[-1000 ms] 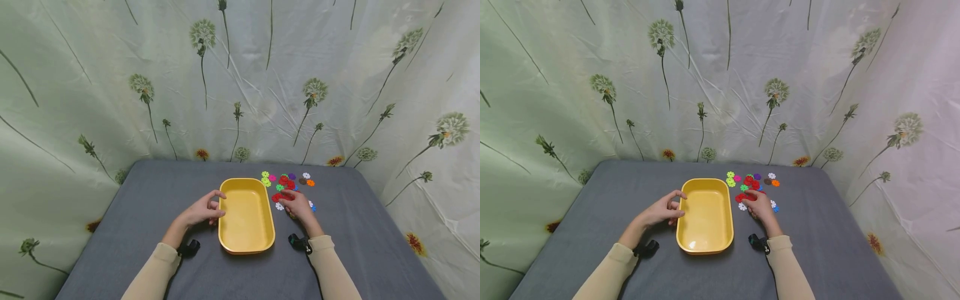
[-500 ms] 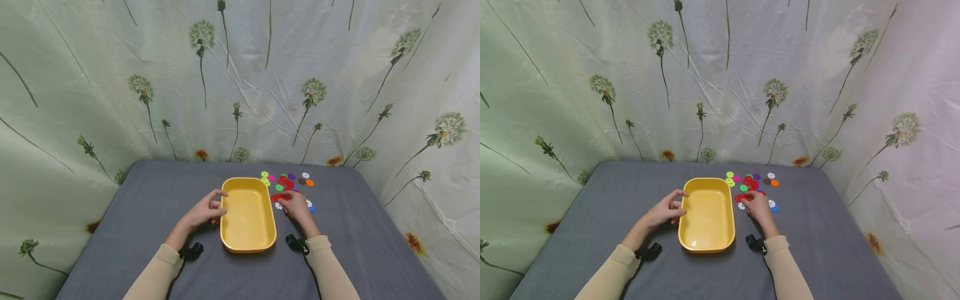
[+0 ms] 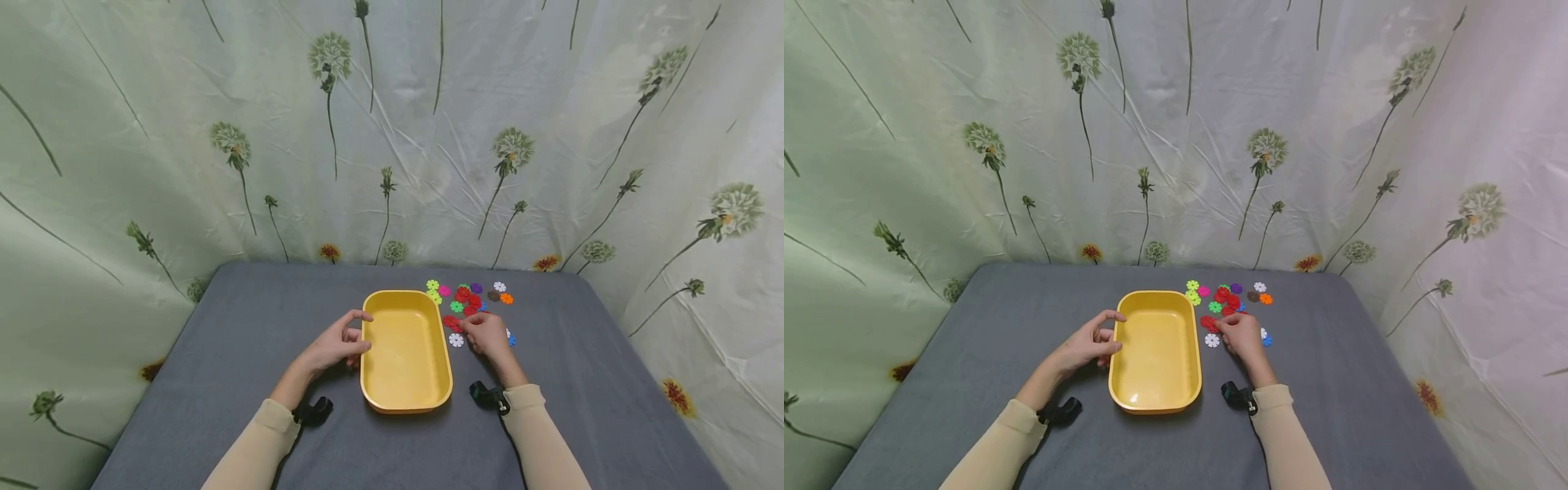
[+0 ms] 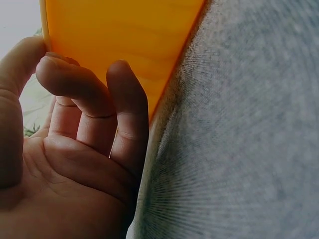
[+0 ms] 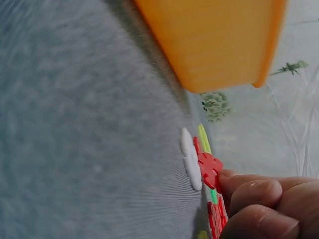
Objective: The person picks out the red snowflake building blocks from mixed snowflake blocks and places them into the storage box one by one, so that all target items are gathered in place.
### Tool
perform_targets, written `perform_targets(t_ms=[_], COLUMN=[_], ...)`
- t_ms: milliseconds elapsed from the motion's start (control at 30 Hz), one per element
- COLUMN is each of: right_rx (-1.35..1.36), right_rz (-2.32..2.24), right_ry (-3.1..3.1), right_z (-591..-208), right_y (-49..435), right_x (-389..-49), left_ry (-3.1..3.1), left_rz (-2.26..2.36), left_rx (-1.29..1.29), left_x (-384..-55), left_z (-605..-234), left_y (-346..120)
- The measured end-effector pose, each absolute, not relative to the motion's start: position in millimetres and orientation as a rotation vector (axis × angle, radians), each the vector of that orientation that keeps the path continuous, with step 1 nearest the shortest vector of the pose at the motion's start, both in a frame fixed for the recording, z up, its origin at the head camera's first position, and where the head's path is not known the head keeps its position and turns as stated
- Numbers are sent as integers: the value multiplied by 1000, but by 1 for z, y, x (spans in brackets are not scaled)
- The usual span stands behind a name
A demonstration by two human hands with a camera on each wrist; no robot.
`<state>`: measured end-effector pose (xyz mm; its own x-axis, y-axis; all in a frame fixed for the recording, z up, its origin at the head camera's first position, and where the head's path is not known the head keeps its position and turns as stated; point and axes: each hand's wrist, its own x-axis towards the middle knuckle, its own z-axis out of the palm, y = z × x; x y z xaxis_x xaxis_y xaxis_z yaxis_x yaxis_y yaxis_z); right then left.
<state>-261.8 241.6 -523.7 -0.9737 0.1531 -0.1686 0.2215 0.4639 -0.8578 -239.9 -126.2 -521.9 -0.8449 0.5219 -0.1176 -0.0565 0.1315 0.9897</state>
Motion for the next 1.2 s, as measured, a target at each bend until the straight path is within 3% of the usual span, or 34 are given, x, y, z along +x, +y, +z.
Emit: perform_targets(t_ms=[267,667,1200], right_rx=[349,266,65], right_rz=[-1789,-1875,-1990], right_ry=[2382,2307,2100], right_z=[-517,-472,-442], right_y=[251,245,177], right_x=[-261,-250,-264], left_ry=[1978,1954,1949], left_rz=[1764,1867,1886], left_rx=[427,424,439], left_x=[-238,-233,-229], left_z=[-520,-522,-525], left_y=[-124,-113,-102])
